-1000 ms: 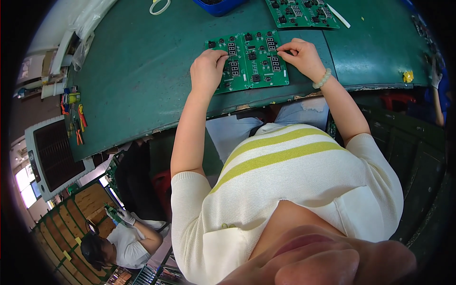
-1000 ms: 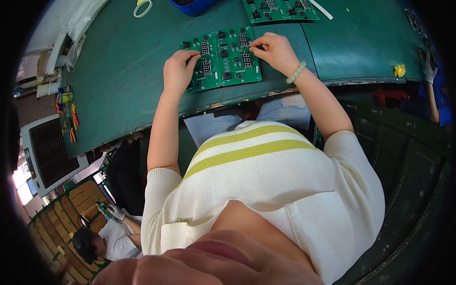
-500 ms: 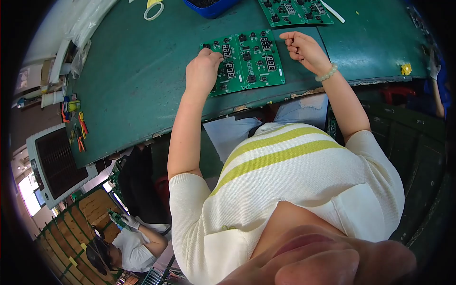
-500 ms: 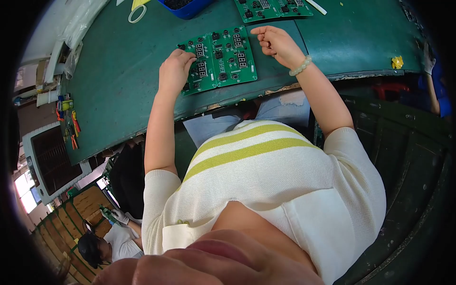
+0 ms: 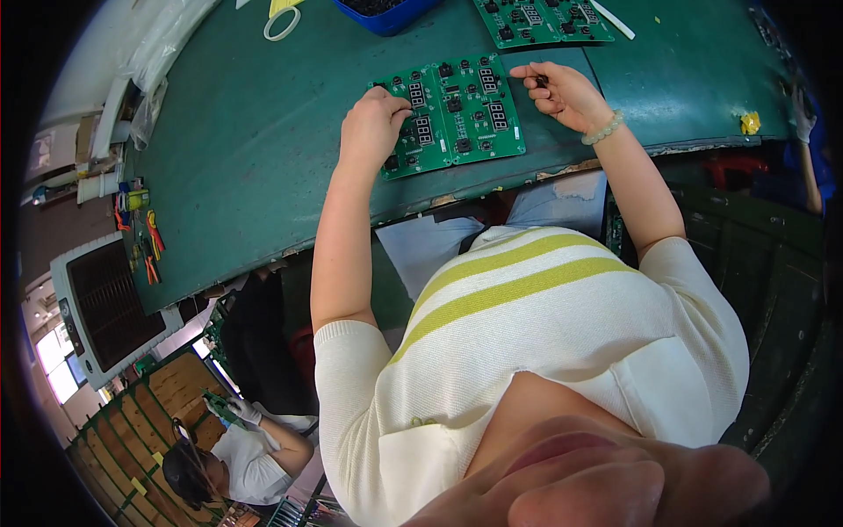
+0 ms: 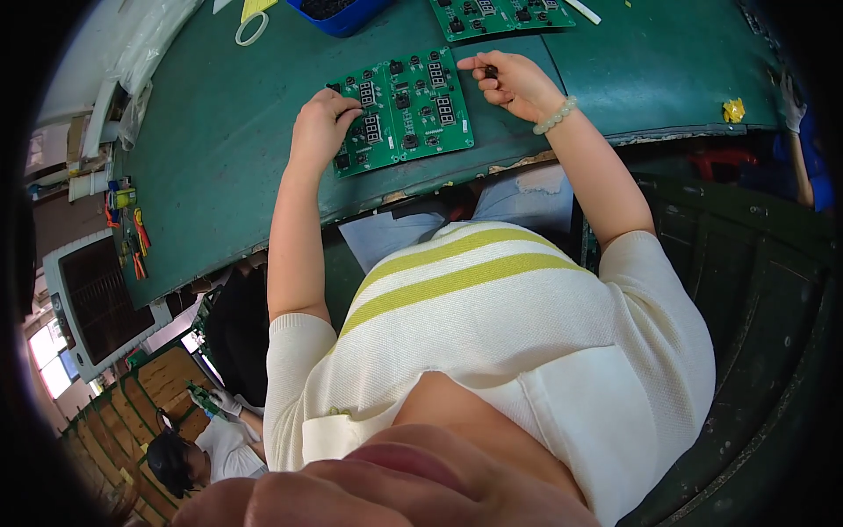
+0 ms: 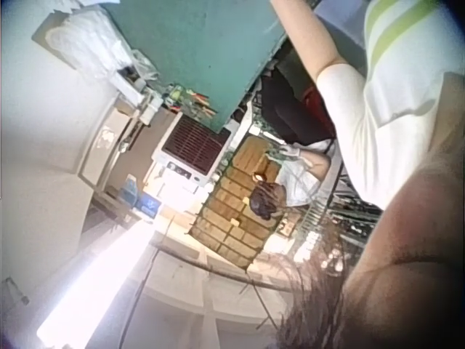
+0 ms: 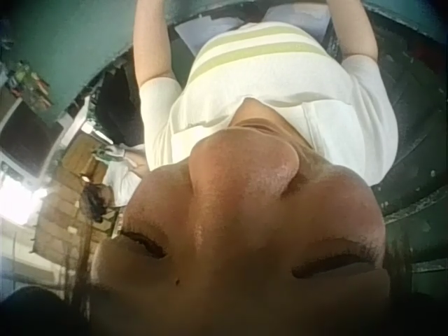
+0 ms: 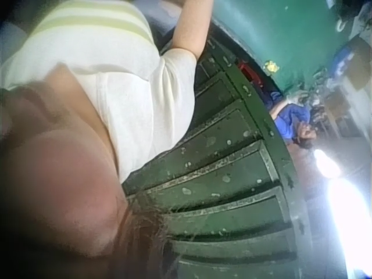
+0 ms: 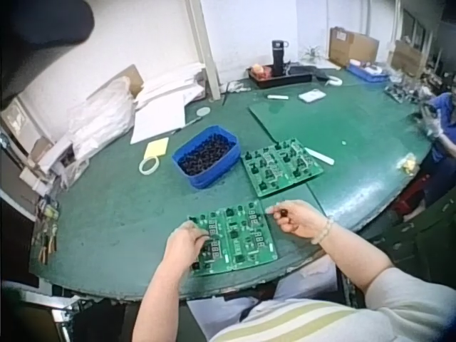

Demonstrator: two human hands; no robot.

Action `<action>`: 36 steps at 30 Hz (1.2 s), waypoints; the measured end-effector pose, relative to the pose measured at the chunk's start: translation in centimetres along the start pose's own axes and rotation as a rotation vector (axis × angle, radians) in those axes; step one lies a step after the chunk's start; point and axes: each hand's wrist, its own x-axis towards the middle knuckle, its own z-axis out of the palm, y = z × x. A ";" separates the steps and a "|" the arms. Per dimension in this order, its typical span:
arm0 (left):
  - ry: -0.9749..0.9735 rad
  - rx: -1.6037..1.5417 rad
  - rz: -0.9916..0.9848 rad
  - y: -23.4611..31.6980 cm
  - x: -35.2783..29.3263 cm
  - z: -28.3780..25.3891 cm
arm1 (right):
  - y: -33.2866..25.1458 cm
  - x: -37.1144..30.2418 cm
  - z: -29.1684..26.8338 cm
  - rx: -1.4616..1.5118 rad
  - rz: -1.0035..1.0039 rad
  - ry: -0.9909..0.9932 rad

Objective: The person inserts small electronic components by hand into a green printed circuit board.

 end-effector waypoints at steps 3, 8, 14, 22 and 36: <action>-0.013 -0.019 -0.001 -0.2 0.1 0.0 | 0.1 0.2 -0.2 0.052 0.024 -0.038; -0.127 -0.254 -0.049 0.4 -0.5 0.1 | 0.0 -0.3 -0.3 -0.026 0.007 -0.103; 0.189 -1.514 -0.593 -1.7 -0.6 -0.1 | -0.4 -0.7 -0.3 0.010 -0.057 0.010; -0.002 -1.652 -0.653 -1.9 -1.3 -0.1 | 0.6 -0.3 -0.4 -0.246 -0.169 0.096; 0.077 -1.076 -0.424 0.1 0.0 0.2 | 3.0 0.1 0.7 -0.758 -0.529 0.243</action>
